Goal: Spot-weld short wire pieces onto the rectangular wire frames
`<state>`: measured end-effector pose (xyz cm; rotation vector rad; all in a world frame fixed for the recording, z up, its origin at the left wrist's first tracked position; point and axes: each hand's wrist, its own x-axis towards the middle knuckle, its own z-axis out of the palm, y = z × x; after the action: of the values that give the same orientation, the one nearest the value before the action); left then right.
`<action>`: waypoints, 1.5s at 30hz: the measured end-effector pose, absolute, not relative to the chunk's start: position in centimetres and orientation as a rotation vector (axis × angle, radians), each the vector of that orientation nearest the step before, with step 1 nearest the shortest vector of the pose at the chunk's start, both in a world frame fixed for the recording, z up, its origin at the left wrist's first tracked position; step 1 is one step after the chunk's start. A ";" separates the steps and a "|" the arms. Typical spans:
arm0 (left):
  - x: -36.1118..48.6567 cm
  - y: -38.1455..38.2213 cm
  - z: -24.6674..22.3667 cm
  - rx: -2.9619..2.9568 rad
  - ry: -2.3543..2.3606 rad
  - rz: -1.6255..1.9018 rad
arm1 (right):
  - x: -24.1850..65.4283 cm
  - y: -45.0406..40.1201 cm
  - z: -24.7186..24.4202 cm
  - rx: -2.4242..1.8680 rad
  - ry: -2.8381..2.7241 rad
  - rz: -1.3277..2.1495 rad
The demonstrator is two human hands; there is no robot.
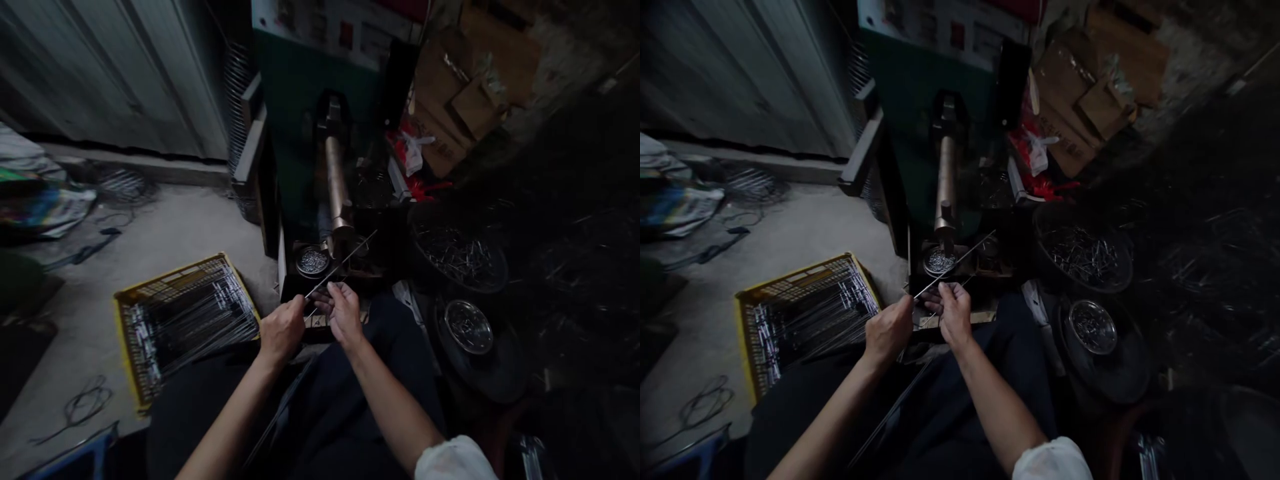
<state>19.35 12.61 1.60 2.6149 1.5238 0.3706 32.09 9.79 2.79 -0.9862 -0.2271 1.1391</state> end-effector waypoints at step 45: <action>23.1 16.0 3.6 2.583 1.463 0.394 | 33.9 13.0 3.6 -0.974 -0.221 1.025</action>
<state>23.14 16.04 3.59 2.5826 1.4635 0.3942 33.93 13.04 3.59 -0.9736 -0.2206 1.0249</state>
